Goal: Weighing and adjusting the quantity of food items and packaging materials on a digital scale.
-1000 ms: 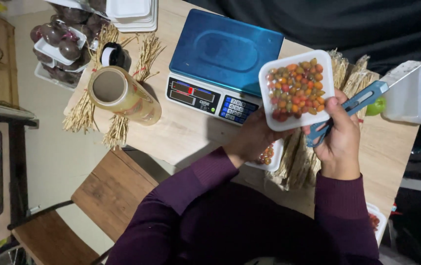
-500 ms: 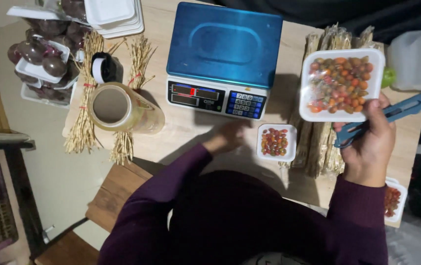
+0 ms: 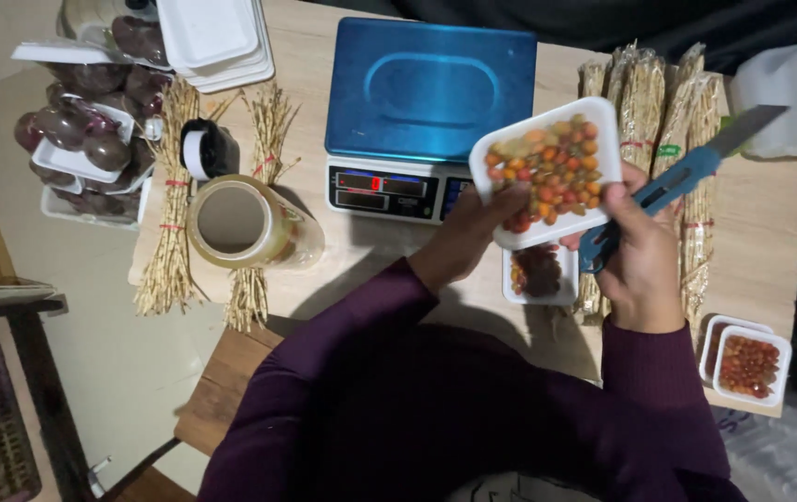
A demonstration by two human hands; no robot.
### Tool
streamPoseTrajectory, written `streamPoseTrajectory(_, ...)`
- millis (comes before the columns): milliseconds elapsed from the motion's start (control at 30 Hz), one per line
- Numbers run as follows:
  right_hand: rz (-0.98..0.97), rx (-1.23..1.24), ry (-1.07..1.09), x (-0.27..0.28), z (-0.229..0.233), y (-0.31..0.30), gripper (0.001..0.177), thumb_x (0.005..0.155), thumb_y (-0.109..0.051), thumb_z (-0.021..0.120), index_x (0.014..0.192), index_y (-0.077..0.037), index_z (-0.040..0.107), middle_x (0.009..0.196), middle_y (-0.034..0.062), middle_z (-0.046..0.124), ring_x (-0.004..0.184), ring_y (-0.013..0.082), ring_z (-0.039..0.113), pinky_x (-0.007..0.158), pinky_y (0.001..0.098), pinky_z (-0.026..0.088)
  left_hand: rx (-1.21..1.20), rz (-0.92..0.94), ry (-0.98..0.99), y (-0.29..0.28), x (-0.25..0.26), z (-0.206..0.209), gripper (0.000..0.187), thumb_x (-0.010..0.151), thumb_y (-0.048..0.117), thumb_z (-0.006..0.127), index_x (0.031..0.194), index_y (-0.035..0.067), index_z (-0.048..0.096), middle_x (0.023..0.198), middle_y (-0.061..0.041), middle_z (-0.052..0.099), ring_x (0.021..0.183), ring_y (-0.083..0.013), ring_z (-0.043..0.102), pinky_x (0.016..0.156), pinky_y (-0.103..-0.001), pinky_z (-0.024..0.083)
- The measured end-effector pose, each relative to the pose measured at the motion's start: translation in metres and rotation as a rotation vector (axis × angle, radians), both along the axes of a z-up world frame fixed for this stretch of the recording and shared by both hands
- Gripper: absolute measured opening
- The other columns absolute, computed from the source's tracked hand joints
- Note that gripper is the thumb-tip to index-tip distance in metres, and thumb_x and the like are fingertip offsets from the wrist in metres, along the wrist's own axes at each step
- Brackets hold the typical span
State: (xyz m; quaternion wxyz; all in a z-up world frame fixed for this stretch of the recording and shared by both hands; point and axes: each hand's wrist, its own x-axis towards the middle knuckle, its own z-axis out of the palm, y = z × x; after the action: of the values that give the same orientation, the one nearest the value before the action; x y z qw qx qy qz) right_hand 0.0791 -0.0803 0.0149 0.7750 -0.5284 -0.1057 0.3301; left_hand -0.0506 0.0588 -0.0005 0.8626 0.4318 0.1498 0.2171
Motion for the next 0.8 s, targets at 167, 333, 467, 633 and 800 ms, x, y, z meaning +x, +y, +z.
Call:
streamPoseTrajectory(167, 0.041, 0.064, -0.014, -0.015, 0.009, 0.011, 0.036, 0.093, -0.022, 0.074, 0.124, -0.006, 0.066, 0.099, 0.0202, 0.072, 0.069, 0.0283, 0.076, 0.047, 0.0363, 0.066, -0.064, 0.202, 0.117, 0.006, -0.01, 0.047, 0.051, 0.084, 0.04, 0.085, 0.105, -0.003, 0.068, 0.084, -0.011, 0.071, 0.075, -0.0161, 0.072, 0.066, -0.036, 0.062)
streamPoseTrajectory(333, 0.072, 0.049, 0.003, -0.016, 0.003, 0.012, 0.037, 0.092, -0.015, 0.072, 0.126, -0.001, 0.066, 0.094, 0.021, 0.071, 0.061, 0.0321, 0.074, 0.044, 0.0412, 0.065, -0.005, 0.14, 0.101, 0.014, -0.023, 0.049, 0.049, 0.088, 0.043, 0.081, 0.103, -0.001, 0.065, 0.081, -0.009, 0.066, 0.076, -0.0152, 0.07, 0.067, -0.035, 0.063)
streamPoseTrajectory(467, 0.059, 0.093, 0.038, -0.022, 0.014, 0.015, 0.035, 0.094, -0.015, 0.07, 0.127, -0.003, 0.066, 0.09, 0.025, 0.071, 0.053, 0.033, 0.071, 0.041, 0.0411, 0.064, -0.378, 0.015, -0.206, 0.014, -0.021, 0.015, 0.083, 0.106, 0.074, 0.03, 0.116, 0.002, 0.07, 0.087, -0.017, 0.073, 0.083, -0.0273, 0.074, 0.079, -0.044, 0.064)
streamPoseTrajectory(633, 0.024, 0.092, 0.113, -0.032, 0.008, 0.019, 0.033, 0.094, -0.012, 0.068, 0.126, -0.002, 0.065, 0.09, 0.0245, 0.072, 0.054, 0.0339, 0.072, 0.041, 0.0428, 0.064, -0.32, 0.098, -0.132, 0.015, -0.02, -0.025, 0.064, 0.108, 0.06, 0.035, 0.12, 0.004, 0.064, 0.094, -0.016, 0.068, 0.087, -0.0268, 0.071, 0.084, -0.043, 0.062)
streamPoseTrajectory(800, -0.012, 0.108, 0.127, -0.047, 0.003, 0.022, 0.036, 0.093, -0.009, 0.07, 0.127, 0.001, 0.063, 0.093, 0.0275, 0.072, 0.061, 0.0376, 0.074, 0.043, 0.0459, 0.065, -0.274, 0.179, -0.066, 0.022, -0.015, -0.066, 0.047, 0.11, 0.048, 0.039, 0.124, 0.006, 0.058, 0.101, -0.016, 0.064, 0.092, -0.0264, 0.068, 0.088, -0.043, 0.06)
